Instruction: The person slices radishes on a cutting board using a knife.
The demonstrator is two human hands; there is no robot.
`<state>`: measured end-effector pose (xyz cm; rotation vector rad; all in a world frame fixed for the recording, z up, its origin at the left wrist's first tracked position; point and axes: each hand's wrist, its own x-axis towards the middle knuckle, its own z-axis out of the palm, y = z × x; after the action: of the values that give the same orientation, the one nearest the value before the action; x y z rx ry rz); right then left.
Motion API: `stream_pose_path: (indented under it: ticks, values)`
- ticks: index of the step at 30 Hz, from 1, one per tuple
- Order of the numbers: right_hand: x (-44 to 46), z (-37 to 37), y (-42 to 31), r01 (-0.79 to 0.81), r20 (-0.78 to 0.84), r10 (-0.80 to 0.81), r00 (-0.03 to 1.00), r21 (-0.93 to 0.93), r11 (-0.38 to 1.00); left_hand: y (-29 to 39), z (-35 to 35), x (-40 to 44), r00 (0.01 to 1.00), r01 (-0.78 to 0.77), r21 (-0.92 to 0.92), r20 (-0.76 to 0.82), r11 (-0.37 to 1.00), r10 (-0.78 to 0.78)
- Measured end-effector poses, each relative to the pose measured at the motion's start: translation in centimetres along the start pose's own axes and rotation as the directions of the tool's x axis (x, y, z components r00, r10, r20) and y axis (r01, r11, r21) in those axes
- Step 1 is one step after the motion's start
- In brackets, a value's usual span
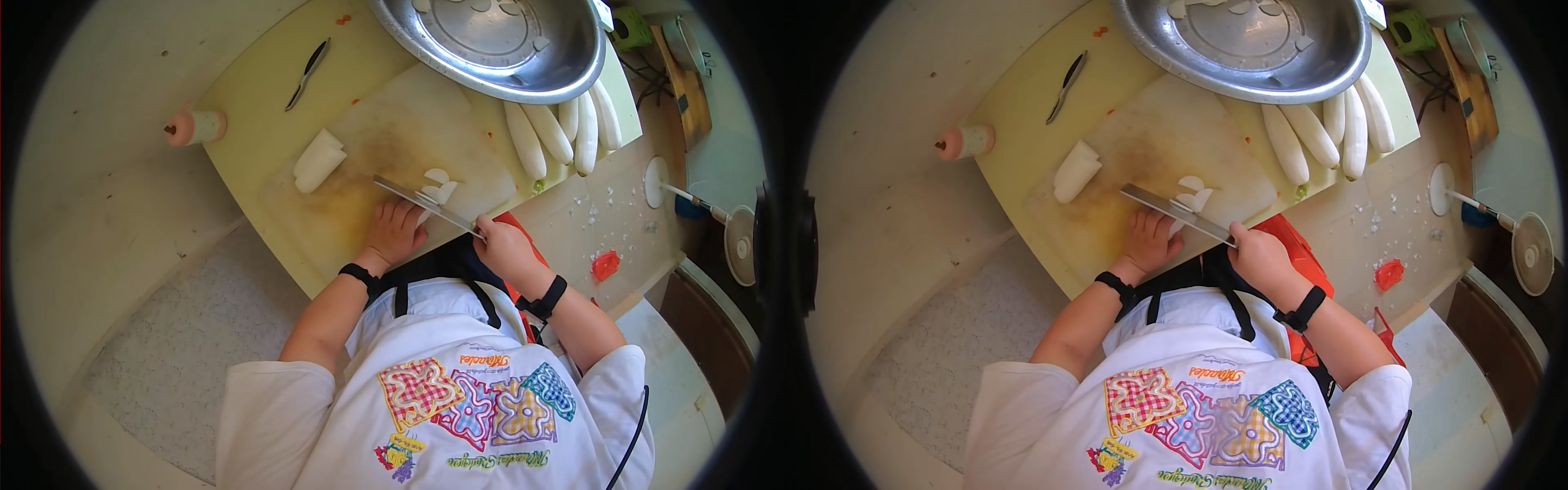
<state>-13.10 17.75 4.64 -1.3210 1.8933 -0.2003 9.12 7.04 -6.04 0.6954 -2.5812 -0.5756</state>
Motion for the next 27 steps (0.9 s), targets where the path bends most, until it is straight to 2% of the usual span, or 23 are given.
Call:
stream_pose_path:
  ticks: [12, 21, 23, 27]
  values:
    - [1.0, -0.2, -1.3, -0.086, 0.037, 0.088, 0.995, -0.057, 0.995, 0.0, -0.4, 0.2, 0.999, 0.019, -0.017, 0.035, 1.000, -0.019]
    - [2.1, -0.3, -2.1, -0.089, -0.020, 0.088, 0.996, -0.037, 0.995, 0.3, -0.8, 0.5, 0.998, 0.049, -0.015, 0.041, 0.999, -0.048]
    - [2.4, -0.9, -2.3, -0.186, 0.014, 0.186, 0.983, 0.023, 0.982, 0.3, -0.8, 0.5, 0.999, 0.044, -0.016, 0.028, 0.999, -0.044]
    - [2.7, -1.4, -2.2, -0.200, -0.113, 0.196, 0.974, -0.026, 0.979, 0.0, -0.4, 0.3, 0.999, 0.038, -0.054, 0.028, 0.998, -0.036]
